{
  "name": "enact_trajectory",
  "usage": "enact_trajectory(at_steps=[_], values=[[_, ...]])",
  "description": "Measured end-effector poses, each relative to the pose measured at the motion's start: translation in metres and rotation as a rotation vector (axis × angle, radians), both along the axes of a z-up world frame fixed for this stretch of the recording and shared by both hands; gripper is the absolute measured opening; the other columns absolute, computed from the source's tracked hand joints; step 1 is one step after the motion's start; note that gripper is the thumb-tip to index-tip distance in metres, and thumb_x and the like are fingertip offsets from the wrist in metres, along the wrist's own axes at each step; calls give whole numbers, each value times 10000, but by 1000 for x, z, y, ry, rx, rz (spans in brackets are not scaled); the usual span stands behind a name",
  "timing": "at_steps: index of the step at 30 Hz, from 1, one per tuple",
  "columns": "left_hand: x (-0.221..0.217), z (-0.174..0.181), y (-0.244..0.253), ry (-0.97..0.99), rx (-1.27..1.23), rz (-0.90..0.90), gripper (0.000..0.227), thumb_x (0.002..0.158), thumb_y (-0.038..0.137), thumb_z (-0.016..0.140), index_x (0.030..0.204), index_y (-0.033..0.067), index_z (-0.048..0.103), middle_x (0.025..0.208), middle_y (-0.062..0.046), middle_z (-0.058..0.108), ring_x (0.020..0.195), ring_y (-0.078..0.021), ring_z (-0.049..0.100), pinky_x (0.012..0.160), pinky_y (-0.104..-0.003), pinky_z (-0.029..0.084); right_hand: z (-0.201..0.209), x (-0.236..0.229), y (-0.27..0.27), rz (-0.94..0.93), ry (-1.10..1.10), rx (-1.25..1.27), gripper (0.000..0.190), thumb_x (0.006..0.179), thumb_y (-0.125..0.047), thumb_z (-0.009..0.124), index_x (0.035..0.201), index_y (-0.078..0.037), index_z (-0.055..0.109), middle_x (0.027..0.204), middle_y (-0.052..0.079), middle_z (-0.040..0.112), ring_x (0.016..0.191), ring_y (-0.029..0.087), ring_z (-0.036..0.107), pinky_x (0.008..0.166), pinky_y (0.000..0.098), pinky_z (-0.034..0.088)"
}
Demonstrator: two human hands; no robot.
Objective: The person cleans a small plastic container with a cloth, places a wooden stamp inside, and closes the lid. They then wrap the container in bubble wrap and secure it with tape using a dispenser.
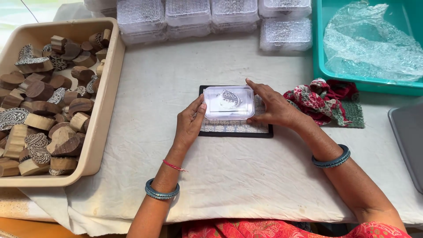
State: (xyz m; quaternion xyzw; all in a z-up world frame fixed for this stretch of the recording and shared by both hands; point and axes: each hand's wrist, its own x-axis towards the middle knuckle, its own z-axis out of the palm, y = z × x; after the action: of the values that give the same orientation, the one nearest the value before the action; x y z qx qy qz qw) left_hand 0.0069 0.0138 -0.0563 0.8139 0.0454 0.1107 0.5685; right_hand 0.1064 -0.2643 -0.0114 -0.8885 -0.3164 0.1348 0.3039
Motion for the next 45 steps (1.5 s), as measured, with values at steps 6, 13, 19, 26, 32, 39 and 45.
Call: enact_trajectory(at_steps=[6, 13, 19, 26, 32, 39, 45], values=[[1, 13, -13, 18, -104, -15, 514, 961, 279, 686, 1408, 43, 598, 1402, -155, 642, 1261, -215, 660, 973, -340, 633, -10, 9, -5, -6, -76, 72, 1133, 648, -384, 928, 1578, -159, 322, 1547, 173, 427, 1378, 345, 477, 1074, 441, 489], [-14, 25, -19, -39, 139, -36, 494, 964, 226, 681, 1429, 87, 589, 1524, -148, 557, 1192, -243, 656, 960, -354, 591, -5, 5, -2, -15, -39, 117, 1103, 664, -397, 917, 1574, -119, 359, 1519, 165, 475, 1373, 334, 500, 1108, 443, 459], [-19, 18, -22, -174, 578, -113, 629, 967, 238, 669, 1526, 54, 446, 1564, -245, 445, 1382, -397, 514, 1053, -463, 508, -8, 4, -10, 51, -123, 171, 1116, 710, -392, 909, 1595, -66, 311, 1562, 207, 434, 1431, 366, 445, 1151, 448, 412], [-20, 14, -17, -107, 677, -120, 709, 943, 255, 675, 1564, 100, 368, 1564, -247, 414, 1387, -406, 501, 1053, -469, 506, 61, -13, -16, 126, -263, -53, 970, 724, -196, 837, 1560, -62, 361, 1499, 181, 494, 1303, 352, 545, 1001, 437, 504], [-19, 12, -16, -126, 638, -110, 697, 935, 229, 689, 1557, 125, 390, 1557, -231, 441, 1380, -405, 511, 1059, -467, 505, 82, 46, -120, -439, -643, -38, 324, 963, -106, 749, 1285, -115, 716, 1176, 80, 731, 1026, 226, 724, 876, 373, 596], [-19, 15, -17, -123, 632, -103, 718, 909, 222, 695, 1557, 123, 403, 1548, -226, 452, 1371, -397, 521, 1055, -466, 506, -3, 156, -255, -428, -814, -526, 884, 377, -342, 935, 1225, -166, 757, 1165, 166, 721, 1120, 466, 627, 827, 784, 502], [-22, 42, -22, -64, 394, -112, 629, 947, 272, 694, 1505, 73, 482, 1599, -217, 399, 1422, -365, 473, 1083, -462, 490, 9, 172, -295, -747, -661, -99, 164, 1035, -192, 720, 1176, -121, 767, 1075, 138, 733, 961, 350, 689, 866, 477, 542]])
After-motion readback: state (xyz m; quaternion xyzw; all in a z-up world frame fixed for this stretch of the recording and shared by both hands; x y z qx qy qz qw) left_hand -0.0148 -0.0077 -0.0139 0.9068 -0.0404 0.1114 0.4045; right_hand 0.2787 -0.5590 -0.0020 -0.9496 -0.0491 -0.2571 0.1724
